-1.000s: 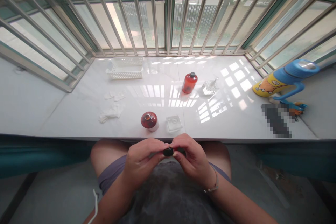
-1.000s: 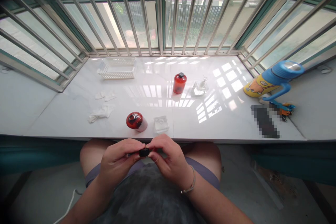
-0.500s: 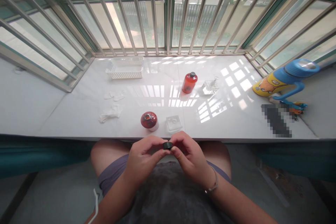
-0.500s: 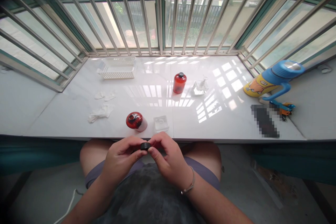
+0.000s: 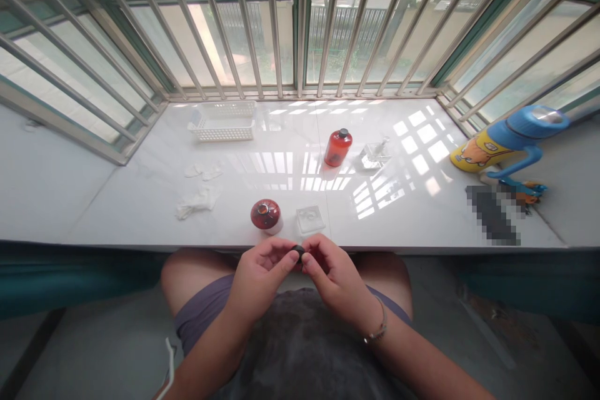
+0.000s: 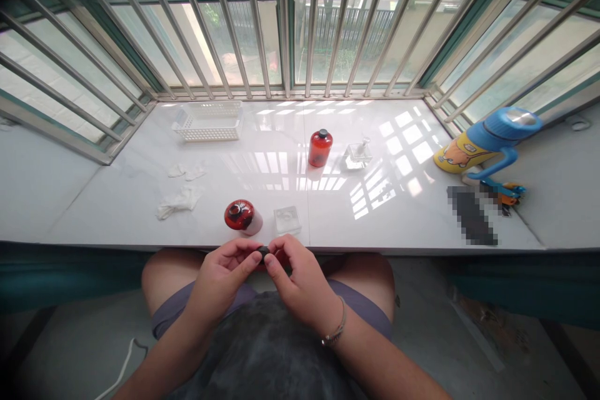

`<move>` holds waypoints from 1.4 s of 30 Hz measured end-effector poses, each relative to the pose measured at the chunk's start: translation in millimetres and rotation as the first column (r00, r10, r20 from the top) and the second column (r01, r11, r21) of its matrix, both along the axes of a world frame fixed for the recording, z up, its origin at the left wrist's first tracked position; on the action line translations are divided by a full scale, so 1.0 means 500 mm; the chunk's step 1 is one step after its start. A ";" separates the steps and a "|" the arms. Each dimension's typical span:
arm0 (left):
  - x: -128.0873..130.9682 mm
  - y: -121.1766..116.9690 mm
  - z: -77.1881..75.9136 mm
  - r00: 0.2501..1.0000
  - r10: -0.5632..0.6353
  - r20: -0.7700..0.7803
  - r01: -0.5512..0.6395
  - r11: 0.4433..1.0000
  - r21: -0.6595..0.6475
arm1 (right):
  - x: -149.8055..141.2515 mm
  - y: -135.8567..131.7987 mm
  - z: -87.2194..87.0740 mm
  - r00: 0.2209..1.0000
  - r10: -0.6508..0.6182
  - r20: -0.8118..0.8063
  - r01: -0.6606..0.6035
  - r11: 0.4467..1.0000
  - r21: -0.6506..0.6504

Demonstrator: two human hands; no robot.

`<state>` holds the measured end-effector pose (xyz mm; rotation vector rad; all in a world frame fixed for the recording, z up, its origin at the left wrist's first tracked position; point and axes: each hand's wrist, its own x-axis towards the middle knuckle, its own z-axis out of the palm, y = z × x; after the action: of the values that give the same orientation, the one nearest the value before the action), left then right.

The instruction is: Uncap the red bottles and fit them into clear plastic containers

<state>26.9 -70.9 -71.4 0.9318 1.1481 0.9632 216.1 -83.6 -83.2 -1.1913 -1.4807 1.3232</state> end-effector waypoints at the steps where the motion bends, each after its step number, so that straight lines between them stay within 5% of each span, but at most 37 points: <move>1: 0.001 0.001 -0.002 1.000 0.003 0.022 -0.002 1.000 -0.021 | 0.001 0.000 0.002 1.000 0.011 0.013 -0.011 1.000 0.001; 13: 0.006 0.009 -0.003 0.976 0.062 0.207 -0.010 0.970 -0.243 | -0.004 0.000 0.004 0.997 0.041 -0.065 -0.050 0.987 -0.153; 17: 0.004 0.003 -0.015 0.992 0.031 0.119 -0.018 0.994 -0.112 | -0.003 0.003 0.004 0.995 0.000 -0.097 -0.019 0.980 -0.196; 21: -0.005 0.001 -0.011 0.989 -0.052 -0.141 0.069 0.991 0.118 | -0.002 0.005 -0.001 0.993 -0.023 -0.119 -0.003 0.977 -0.212; 25: -0.018 0.005 0.004 0.890 -0.024 -0.456 0.222 0.895 0.387 | -0.003 0.005 -0.005 0.995 -0.017 -0.097 -0.003 0.979 -0.202; 28: -0.029 0.009 0.011 0.833 0.011 -0.553 0.324 0.801 0.504 | -0.005 0.004 -0.007 0.998 -0.008 -0.061 -0.004 0.981 -0.192; 33: -0.046 0.013 0.016 0.777 -0.041 -0.629 0.436 0.755 0.490 | -0.011 0.004 -0.012 0.999 0.037 -0.021 -0.040 0.982 -0.184; 42: -0.069 0.011 0.022 0.725 -0.029 -0.688 0.455 0.770 0.448 | -0.020 0.003 -0.005 0.996 0.080 0.034 -0.072 0.982 -0.173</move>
<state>-7.8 -65.6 -60.4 2.0236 1.2420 0.7820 206.1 -82.2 -85.6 -1.2883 -1.4778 1.5113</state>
